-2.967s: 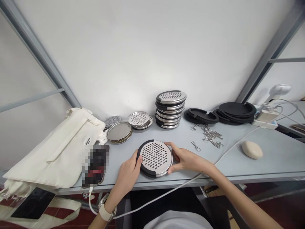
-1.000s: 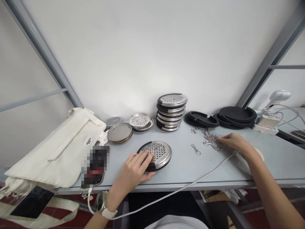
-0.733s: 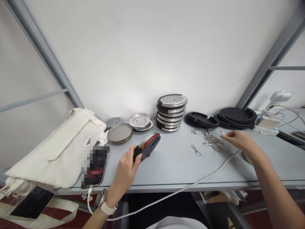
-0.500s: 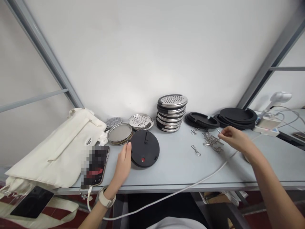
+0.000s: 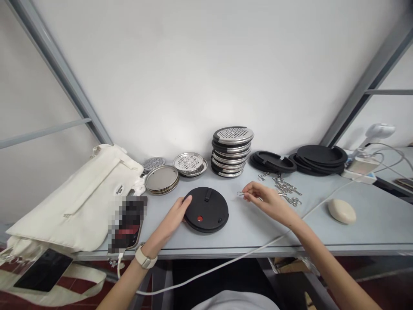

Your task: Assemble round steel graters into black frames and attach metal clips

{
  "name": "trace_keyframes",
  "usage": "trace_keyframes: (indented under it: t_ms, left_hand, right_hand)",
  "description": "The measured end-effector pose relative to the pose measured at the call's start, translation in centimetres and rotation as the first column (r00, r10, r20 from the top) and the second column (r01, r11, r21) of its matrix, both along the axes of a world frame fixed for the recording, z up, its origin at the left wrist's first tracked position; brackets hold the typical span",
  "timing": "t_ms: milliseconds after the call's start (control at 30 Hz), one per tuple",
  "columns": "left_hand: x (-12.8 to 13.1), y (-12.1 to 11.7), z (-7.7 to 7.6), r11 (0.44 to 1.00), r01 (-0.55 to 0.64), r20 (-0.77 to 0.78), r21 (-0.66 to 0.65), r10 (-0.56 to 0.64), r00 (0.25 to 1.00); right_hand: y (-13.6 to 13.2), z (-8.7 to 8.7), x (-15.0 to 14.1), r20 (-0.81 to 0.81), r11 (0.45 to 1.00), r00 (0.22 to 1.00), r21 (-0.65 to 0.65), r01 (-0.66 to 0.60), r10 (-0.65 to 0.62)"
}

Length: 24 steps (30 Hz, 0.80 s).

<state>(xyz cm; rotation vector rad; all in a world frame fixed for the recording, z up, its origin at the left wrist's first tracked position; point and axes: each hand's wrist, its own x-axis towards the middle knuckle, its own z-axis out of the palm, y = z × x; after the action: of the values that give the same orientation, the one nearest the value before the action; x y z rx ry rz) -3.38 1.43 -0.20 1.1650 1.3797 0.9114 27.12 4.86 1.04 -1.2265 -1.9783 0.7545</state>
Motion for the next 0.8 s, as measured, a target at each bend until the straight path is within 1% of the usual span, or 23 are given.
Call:
trace_keyframes:
  t_ms: [100,233,333,400,467,567,667,800]
  left_hand:
    - [0.1,-0.2,0.5,0.992,0.077,-0.122,0.101,-0.064,0.990]
    - [-0.1,0.3,0.7,0.971,0.199,-0.269,0.129,-0.159,0.950]
    - [-0.2,1.0,0.3,0.962,0.202,-0.444,0.182,-0.103,0.890]
    - [-0.1,1.5,0.0,0.954,0.224,-0.526,0.197,-0.090,0.846]
    - [0.1,1.9,-0.1,0.936,0.266,-0.569,0.231,-0.092,0.817]
    - [0.7,2.5,0.0,0.910,0.321,-0.622,0.262,-0.095,0.777]
    - [1.1,3.1,0.1,0.887,0.367,-0.654,0.281,-0.103,0.750]
    - [1.4,4.0,0.2,0.854,0.424,-0.669,0.302,-0.127,0.732]
  right_hand:
    - [-0.1,0.3,-1.7,-0.049,0.998,0.997,-0.006,-0.063,0.062]
    - [0.3,-0.3,-2.7,-0.101,0.996,0.992,-0.023,-0.080,0.078]
    - [0.6,-1.3,-3.0,-0.166,0.996,0.983,-0.038,-0.082,0.075]
    - [0.6,-1.8,-3.1,-0.225,0.993,0.970,-0.055,-0.107,0.092]
    - [0.5,-2.1,-3.2,-0.253,0.990,0.962,-0.060,-0.125,0.106]
    - [0.3,-2.2,-3.3,-0.245,0.991,0.963,-0.049,-0.127,0.111]
    - [0.2,-2.2,-3.2,-0.213,0.995,0.973,-0.034,-0.098,0.089]
    - [0.3,-2.5,-3.1,-0.186,0.998,0.981,-0.004,-0.056,0.055]
